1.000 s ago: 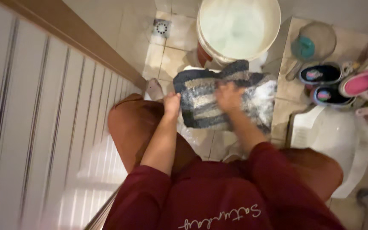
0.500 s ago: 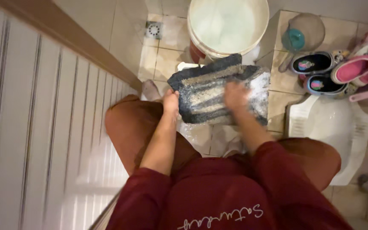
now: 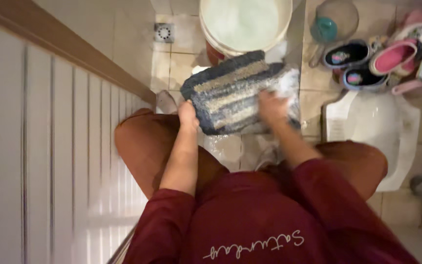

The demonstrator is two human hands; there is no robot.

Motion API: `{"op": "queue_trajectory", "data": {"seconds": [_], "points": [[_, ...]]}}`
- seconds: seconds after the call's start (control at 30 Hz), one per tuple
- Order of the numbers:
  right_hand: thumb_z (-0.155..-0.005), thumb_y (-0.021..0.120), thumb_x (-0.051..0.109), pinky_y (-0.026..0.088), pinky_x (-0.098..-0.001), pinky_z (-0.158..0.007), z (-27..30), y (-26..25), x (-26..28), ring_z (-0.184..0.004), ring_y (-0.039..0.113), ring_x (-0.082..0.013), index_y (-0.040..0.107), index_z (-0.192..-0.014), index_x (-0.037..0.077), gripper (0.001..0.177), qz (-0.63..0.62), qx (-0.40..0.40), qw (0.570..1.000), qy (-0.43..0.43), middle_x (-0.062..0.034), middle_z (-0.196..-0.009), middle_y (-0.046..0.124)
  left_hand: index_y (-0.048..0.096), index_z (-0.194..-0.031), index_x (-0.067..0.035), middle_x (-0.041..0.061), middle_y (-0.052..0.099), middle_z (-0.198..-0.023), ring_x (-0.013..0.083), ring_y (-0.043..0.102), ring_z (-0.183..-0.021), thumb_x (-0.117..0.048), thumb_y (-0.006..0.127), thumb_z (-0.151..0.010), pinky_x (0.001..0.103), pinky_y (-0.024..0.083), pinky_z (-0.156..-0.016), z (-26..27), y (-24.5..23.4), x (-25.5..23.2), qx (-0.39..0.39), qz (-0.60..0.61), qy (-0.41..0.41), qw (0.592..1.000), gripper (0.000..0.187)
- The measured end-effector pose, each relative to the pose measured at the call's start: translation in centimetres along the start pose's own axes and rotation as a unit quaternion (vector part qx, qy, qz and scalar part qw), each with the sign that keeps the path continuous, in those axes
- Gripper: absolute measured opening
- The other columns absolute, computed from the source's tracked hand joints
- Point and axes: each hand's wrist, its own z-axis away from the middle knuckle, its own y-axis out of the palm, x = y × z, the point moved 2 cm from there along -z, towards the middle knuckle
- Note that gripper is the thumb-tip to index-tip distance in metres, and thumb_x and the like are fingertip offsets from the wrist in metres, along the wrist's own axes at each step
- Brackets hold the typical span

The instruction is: The person scrubs a white and pink slipper with a brush, rinses it with water from a bucket, and places it on a white plastic rack. Then the person scrubs a striped rug with a brush and rinses it with water.

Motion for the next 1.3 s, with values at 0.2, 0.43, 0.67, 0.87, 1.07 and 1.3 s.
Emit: {"op": "queue_trajectory", "data": {"seconds": [0.2, 0.43, 0.67, 0.87, 1.07, 1.3], "points": [[-0.105, 0.040, 0.042, 0.028, -0.0748, -0.092, 0.7, -3.0, 1.0, -0.114, 0.060, -0.0422, 0.052, -0.133, 0.009, 0.045, -0.105, -0.082, 0.990, 0.054, -0.0204, -0.123, 0.061, 0.063, -0.103, 0.001, 0.016, 0.068, -0.098, 0.0276, 0.062, -0.091, -0.011, 0.059, -0.096, 0.042, 0.051, -0.083, 0.2, 2.8, -1.1, -0.034, -0.172, 0.259, 0.950, 0.015], [-0.096, 0.040, 0.053, 0.030, -0.0689, -0.099, 3.8, -0.2, 9.4, -0.120, 0.056, -0.0417, 0.048, -0.138, 0.018, 0.055, 0.031, 0.084, 0.990, -0.105, -0.0218, -0.129, 0.057, 0.068, -0.101, 0.001, 0.012, 0.069, -0.095, 0.0235, 0.064, -0.085, -0.011, 0.053, -0.095, 0.041, 0.051, -0.076, 1.5, 1.5, -2.6, -0.050, -0.121, 0.163, 0.978, 0.020], [-0.105, 0.048, 0.044, 0.032, -0.0699, -0.098, 2.2, -3.1, -1.0, -0.112, 0.063, -0.0422, 0.053, -0.136, 0.012, 0.045, -0.042, -0.080, 0.996, 0.012, -0.0213, -0.126, 0.063, 0.067, -0.098, 0.005, 0.013, 0.070, -0.093, 0.0221, 0.064, -0.084, -0.007, 0.051, -0.095, 0.041, 0.053, -0.076, -0.5, 1.6, -1.9, 0.004, -0.051, 0.213, 0.976, 0.020], [-0.101, 0.049, 0.042, 0.038, -0.0650, -0.087, 6.4, -0.7, 12.0, -0.098, 0.066, -0.0377, 0.055, -0.137, 0.016, 0.044, -0.122, -0.107, 0.959, -0.234, -0.0187, -0.114, 0.066, 0.065, -0.106, 0.001, 0.011, 0.070, -0.097, 0.0219, 0.065, -0.087, -0.008, 0.056, -0.093, 0.040, 0.051, -0.079, -0.4, 1.1, -1.9, -0.066, -0.206, 0.295, 0.931, 0.019], [-0.093, 0.055, 0.040, 0.036, -0.0659, -0.090, 0.9, -1.9, -1.3, -0.101, 0.065, -0.0349, 0.058, -0.127, 0.022, 0.038, 0.080, -0.030, 0.995, -0.043, -0.0134, -0.115, 0.066, 0.064, -0.103, 0.004, 0.015, 0.068, -0.095, 0.0259, 0.064, -0.084, -0.009, 0.052, -0.097, 0.043, 0.052, -0.077, -1.5, -0.1, -2.5, 0.001, 0.043, 0.127, 0.991, 0.018], [-0.103, 0.046, 0.041, 0.032, -0.0619, -0.101, 0.6, 1.0, 9.7, -0.115, 0.061, -0.0294, 0.058, -0.135, 0.017, 0.042, -0.213, -0.129, 0.957, -0.151, -0.0096, -0.123, 0.067, 0.066, -0.106, -0.001, 0.015, 0.071, -0.097, 0.0246, 0.066, -0.088, -0.013, 0.060, -0.096, 0.039, 0.052, -0.082, -0.8, 2.4, -1.8, -0.047, -0.254, 0.288, 0.922, 0.017]]}}
